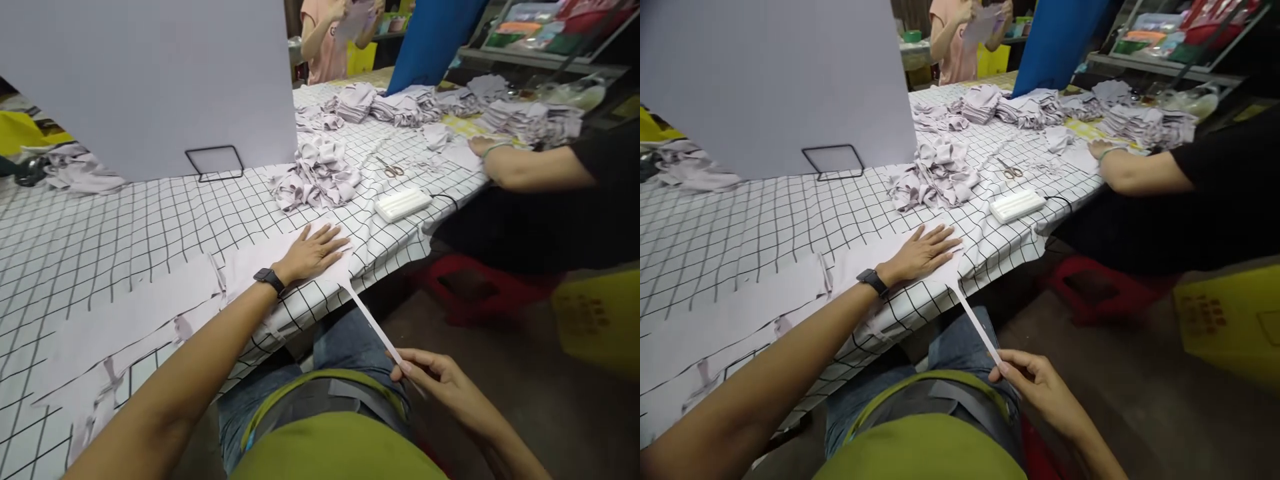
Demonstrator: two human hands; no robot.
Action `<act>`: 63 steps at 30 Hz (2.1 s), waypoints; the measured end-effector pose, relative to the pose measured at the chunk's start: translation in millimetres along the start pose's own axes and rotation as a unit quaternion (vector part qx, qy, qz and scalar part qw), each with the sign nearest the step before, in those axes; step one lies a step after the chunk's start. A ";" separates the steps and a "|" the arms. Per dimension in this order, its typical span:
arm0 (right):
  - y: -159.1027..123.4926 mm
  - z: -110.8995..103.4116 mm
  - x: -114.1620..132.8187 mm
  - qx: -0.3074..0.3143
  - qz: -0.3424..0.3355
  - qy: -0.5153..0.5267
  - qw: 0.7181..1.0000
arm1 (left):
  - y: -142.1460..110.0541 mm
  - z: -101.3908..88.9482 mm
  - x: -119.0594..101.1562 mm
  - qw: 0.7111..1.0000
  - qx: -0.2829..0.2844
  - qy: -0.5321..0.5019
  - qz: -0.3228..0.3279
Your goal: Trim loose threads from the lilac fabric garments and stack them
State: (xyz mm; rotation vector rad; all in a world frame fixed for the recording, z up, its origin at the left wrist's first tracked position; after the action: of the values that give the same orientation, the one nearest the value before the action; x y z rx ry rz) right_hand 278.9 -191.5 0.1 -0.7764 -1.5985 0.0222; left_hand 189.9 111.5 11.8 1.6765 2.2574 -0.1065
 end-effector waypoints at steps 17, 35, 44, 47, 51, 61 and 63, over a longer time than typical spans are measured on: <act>-41.7 -19.0 22.0 -0.039 0.054 0.240 0.968 | 0.6 -1.3 -0.7 1.000 0.002 0.000 -0.009; 59.8 40.8 90.8 -0.040 -0.157 -0.019 0.987 | -73.5 -38.8 -83.4 0.860 -0.096 -0.449 -0.223; 67.9 69.3 87.4 0.022 -0.068 0.002 0.997 | -84.2 -41.9 -63.6 0.845 -0.143 -0.412 -0.310; 71.2 76.9 92.5 0.005 -0.056 0.014 0.998 | -85.2 -42.8 -54.4 0.832 -0.109 -0.437 -0.325; 84.1 79.5 98.7 -0.007 -0.035 0.035 0.999 | -76.0 -42.9 -39.4 0.891 -0.119 -0.365 -0.245; 129.7 76.0 100.5 -0.042 0.001 0.003 0.999 | -46.3 -20.8 -17.2 0.988 -0.073 -0.027 -0.135; 134.4 78.4 101.0 -0.050 0.008 0.000 0.999 | -45.5 -20.2 -13.7 0.983 -0.081 -0.054 -0.157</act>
State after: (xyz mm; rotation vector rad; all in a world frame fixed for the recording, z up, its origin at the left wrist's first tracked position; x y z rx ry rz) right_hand 273.8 -6.5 13.1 -0.8668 -1.6028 -0.0480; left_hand 146.2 90.1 29.0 1.1958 2.3602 -0.0810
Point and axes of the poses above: each hand's wrist, its own y-axis towards the middle knuckle, its own z-axis out of the palm, x = y × z, the point moved 3 cm from there along y, towards the middle knuckle, and after that the axes turned 10 degrees about -x, right-handed, at the moved point
